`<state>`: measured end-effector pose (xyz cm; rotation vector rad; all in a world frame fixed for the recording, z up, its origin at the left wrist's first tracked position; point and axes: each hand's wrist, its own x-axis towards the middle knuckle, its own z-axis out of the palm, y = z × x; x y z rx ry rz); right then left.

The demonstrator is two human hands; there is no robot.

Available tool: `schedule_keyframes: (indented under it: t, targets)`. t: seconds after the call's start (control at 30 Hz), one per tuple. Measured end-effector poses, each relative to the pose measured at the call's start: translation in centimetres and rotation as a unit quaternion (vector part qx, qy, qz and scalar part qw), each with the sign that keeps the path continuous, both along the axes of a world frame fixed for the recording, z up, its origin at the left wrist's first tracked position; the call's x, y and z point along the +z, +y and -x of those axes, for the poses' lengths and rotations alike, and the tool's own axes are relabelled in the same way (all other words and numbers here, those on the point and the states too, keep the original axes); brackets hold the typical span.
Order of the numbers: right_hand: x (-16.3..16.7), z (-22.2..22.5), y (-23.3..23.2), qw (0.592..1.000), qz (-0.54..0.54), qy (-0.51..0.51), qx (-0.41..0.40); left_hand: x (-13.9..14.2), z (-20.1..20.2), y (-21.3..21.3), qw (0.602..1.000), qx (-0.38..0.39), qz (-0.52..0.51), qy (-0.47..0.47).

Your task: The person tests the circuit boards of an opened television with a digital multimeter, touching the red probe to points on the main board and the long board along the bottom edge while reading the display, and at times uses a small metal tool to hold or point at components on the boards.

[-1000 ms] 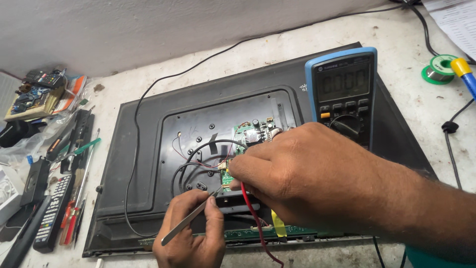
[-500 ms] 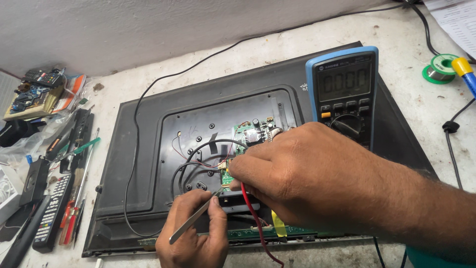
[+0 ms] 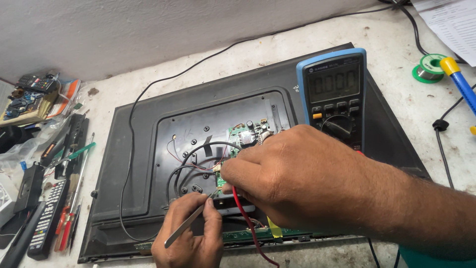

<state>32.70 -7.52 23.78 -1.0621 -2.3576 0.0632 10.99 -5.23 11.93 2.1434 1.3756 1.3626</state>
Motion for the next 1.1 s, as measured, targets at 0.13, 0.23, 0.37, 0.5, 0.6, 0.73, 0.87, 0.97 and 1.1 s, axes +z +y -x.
schedule_keyframes:
  t: [0.13,0.23,0.37,0.5,0.6,0.73,0.87,0.97,1.1]
  targets:
    - [0.0,0.0,0.0,1.0,-0.004,-0.003,0.001,-0.3,0.1,-0.1,0.999,-0.002,0.015,-0.031]
    - [0.0,0.0,0.0,1.0,-0.015,0.003,0.001,-0.1,0.0,-0.3,0.999,-0.01,0.014,-0.033]
    - [-0.1,0.0,0.0,1.0,0.001,-0.006,-0.007,0.3,-0.5,-0.6,0.998,-0.031,0.025,-0.044]
    - [-0.2,0.0,0.0,1.0,-0.001,-0.003,-0.005,0.8,-0.8,-0.6,0.998,-0.049,0.021,-0.03]
    - [-0.3,0.0,0.0,1.0,-0.001,-0.001,-0.006,1.0,-0.9,-0.5,0.998,-0.055,0.017,-0.019]
    - [-0.4,-0.1,0.0,1.0,0.017,-0.009,-0.009,1.0,-1.0,-0.4,0.998,-0.065,0.015,-0.015]
    - [-0.6,-0.2,0.0,1.0,0.013,-0.007,-0.001,0.9,-1.1,-0.5,0.998,-0.068,0.0,-0.012]
    - [-0.7,-0.3,0.0,1.0,0.013,-0.009,-0.002,0.8,-1.1,-0.5,0.998,-0.063,0.002,-0.007]
    - [-0.8,-0.3,0.1,1.0,0.014,-0.015,-0.003,0.8,-1.1,-0.5,0.998,-0.061,0.007,-0.01]
